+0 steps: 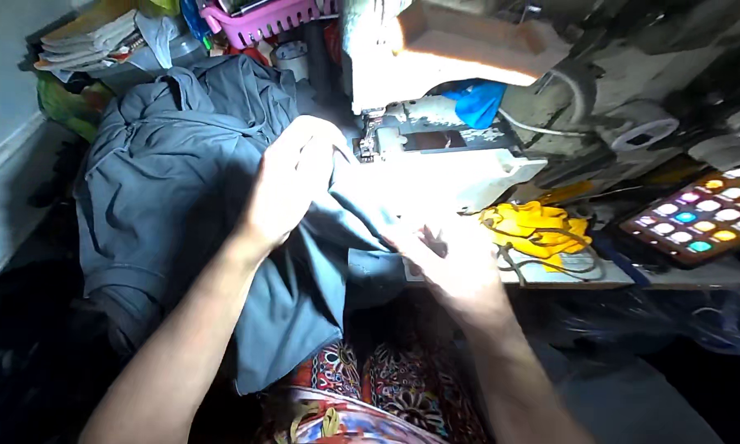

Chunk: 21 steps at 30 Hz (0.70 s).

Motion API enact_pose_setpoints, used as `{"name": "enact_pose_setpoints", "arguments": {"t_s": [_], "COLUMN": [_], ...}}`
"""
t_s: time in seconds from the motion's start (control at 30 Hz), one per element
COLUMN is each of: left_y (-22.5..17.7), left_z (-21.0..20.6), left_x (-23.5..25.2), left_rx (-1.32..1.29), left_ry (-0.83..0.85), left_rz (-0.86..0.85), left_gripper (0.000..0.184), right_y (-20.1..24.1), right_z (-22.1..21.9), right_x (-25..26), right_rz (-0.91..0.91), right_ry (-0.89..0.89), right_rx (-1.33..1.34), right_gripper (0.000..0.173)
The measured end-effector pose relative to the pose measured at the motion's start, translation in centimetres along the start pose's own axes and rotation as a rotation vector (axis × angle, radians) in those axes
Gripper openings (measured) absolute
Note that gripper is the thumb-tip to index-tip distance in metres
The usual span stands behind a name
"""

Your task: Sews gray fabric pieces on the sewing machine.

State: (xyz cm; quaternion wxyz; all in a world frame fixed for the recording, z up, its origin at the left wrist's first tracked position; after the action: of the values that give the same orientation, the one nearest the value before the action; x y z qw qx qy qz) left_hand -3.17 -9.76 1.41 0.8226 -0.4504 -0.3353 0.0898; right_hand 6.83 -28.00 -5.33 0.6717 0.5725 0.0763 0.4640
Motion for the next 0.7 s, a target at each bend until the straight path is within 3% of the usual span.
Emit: {"name": "enact_pose_setpoints", "arguments": {"t_s": [0.13, 0.27, 0.43, 0.53, 0.7], "left_y": [4.5, 7.2, 9.4, 8.0, 9.1], "left_z": [-2.2, -3.7, -4.6, -4.8, -4.5], "left_x": [5.1, 8.1, 10.8, 10.3, 10.6], "left_rx": [0.392, 0.558, 0.598, 0.6, 0.611], "left_ry": [0.247, 0.326, 0.272, 0.213, 0.278], "left_rz": [-0.037, 0.053, 0.277, 0.36, 0.196], "left_gripper": [0.017, 0.016, 0.026, 0.028, 0.029], "right_y": [-5.0, -6.8, -6.7, -6.6, -6.1], "right_z": [-1.1, -2.0, -3.4, -4.3, -3.7], "right_x": [0.2, 1.7, 3.3, 3.3, 2.9], "right_rz": [-0.342, -0.505, -0.499, -0.484, -0.438], "right_ry": [0.091, 0.088, 0.041, 0.064, 0.022], "right_rx": [0.11, 0.332, 0.57, 0.594, 0.552], "right_gripper": [0.026, 0.022, 0.024, 0.027, 0.02]}}
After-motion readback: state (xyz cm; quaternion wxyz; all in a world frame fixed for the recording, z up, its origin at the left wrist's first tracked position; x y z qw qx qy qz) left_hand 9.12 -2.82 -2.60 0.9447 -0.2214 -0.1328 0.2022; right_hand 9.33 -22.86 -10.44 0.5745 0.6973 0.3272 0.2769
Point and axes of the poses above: each hand's wrist, its own x-axis towards the middle knuckle, its own z-axis out of the back of the hand, y = z × x, the point moved 5 cm from there along x, towards the middle knuckle, and after that the axes turned 5 degrees about y, right-handed, at the moved point
